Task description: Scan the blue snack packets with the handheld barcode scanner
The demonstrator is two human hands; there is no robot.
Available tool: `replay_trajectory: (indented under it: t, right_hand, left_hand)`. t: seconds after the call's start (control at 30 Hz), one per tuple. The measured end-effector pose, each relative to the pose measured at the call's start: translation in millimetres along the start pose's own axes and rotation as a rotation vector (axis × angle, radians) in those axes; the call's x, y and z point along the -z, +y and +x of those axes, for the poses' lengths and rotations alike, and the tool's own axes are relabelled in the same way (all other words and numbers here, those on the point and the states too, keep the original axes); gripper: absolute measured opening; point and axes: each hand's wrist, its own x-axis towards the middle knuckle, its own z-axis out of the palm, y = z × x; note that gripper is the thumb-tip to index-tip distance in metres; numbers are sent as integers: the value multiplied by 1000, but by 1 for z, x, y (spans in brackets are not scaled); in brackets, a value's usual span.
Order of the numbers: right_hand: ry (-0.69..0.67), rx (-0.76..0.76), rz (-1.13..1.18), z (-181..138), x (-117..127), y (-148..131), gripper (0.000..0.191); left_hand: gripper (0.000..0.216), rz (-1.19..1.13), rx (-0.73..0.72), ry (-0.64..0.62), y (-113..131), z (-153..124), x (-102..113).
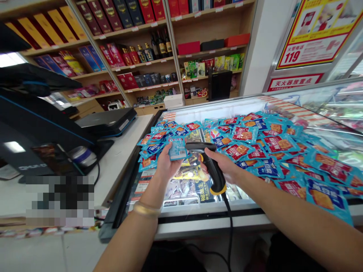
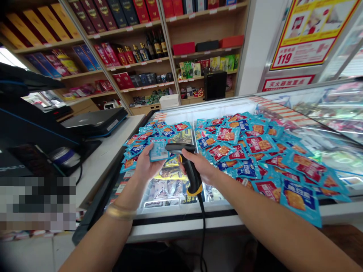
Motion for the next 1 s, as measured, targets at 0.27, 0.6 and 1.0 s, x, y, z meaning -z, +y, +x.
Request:
replay_trajectory:
  t: [0.27,0.6,1.0]
  right_hand:
    - [0,-48,-31,-1,0,1,52]
    - [-23,-69,-55,-1,2,2,47]
    - [-37,83,93,-14,3,-18,44]
  left_hand:
    - [28,-1,-36,-15,8,0,3]
    - [30,8,-61,-16,12,-1,2]
    - [28,305,-266,-74,-4,3,1]
